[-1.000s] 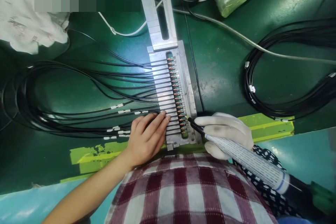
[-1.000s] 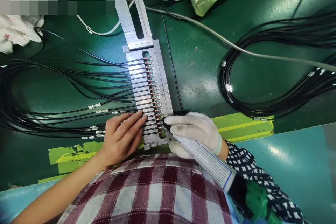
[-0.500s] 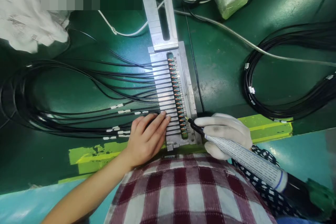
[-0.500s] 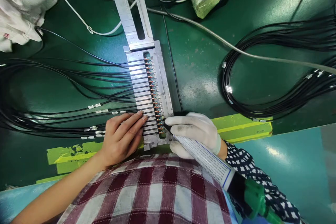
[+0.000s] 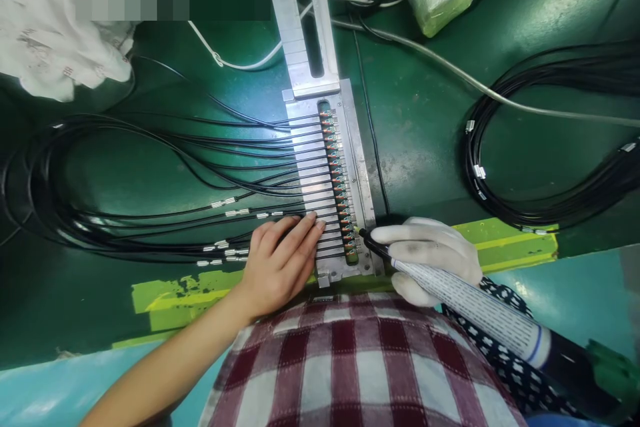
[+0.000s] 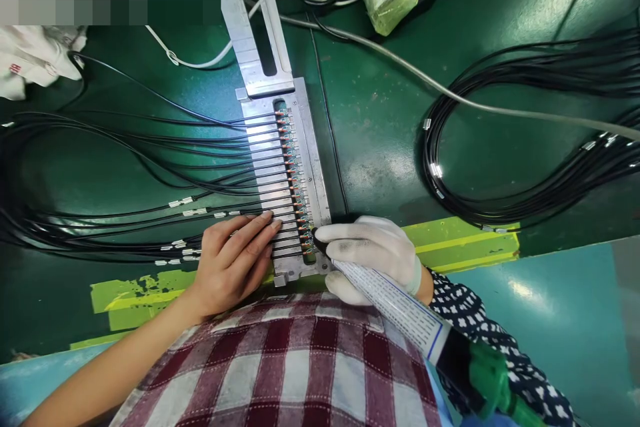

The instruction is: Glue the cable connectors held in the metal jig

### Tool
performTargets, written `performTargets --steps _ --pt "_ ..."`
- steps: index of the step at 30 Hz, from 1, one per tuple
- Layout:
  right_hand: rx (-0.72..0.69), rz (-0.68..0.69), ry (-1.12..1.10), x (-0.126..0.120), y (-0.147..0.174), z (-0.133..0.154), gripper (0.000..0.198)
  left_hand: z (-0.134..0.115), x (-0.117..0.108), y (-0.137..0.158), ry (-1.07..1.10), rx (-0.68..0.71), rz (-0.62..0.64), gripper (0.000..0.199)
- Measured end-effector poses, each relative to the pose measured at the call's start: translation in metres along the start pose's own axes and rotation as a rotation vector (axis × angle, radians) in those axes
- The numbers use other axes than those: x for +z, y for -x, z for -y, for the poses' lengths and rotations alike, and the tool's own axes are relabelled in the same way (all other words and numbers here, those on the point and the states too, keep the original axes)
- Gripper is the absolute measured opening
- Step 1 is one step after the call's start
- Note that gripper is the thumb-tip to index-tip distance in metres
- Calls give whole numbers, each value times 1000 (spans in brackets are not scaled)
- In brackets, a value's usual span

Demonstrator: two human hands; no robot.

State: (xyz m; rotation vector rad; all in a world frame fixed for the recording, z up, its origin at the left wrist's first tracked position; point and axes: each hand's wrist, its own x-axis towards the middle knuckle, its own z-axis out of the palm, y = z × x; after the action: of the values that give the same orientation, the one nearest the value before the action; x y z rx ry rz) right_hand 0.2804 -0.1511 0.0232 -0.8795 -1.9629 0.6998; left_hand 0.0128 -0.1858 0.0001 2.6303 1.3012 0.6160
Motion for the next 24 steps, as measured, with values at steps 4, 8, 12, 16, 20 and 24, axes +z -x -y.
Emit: performTargets --steps 4,8,12,16,20,24 --pt "-1 0 6 0 -1 0 10 1 0 0 -4 1 3 64" --pt "3 8 16 -1 -3 0 9 1 1 0 -3 3 0 66" --pt "-3 4 25 0 -4 0 9 1 0 1 -3 -2 8 67" --pt "4 -3 19 1 -4 -2 11 0 -1 0 0 6 2 65" --pt "7 -12 18 1 -4 -1 11 0 -1 -1 7 7 -2 60" --pt "-3 -4 22 1 -6 -1 12 0 -1 -1 5 9 -2 59"
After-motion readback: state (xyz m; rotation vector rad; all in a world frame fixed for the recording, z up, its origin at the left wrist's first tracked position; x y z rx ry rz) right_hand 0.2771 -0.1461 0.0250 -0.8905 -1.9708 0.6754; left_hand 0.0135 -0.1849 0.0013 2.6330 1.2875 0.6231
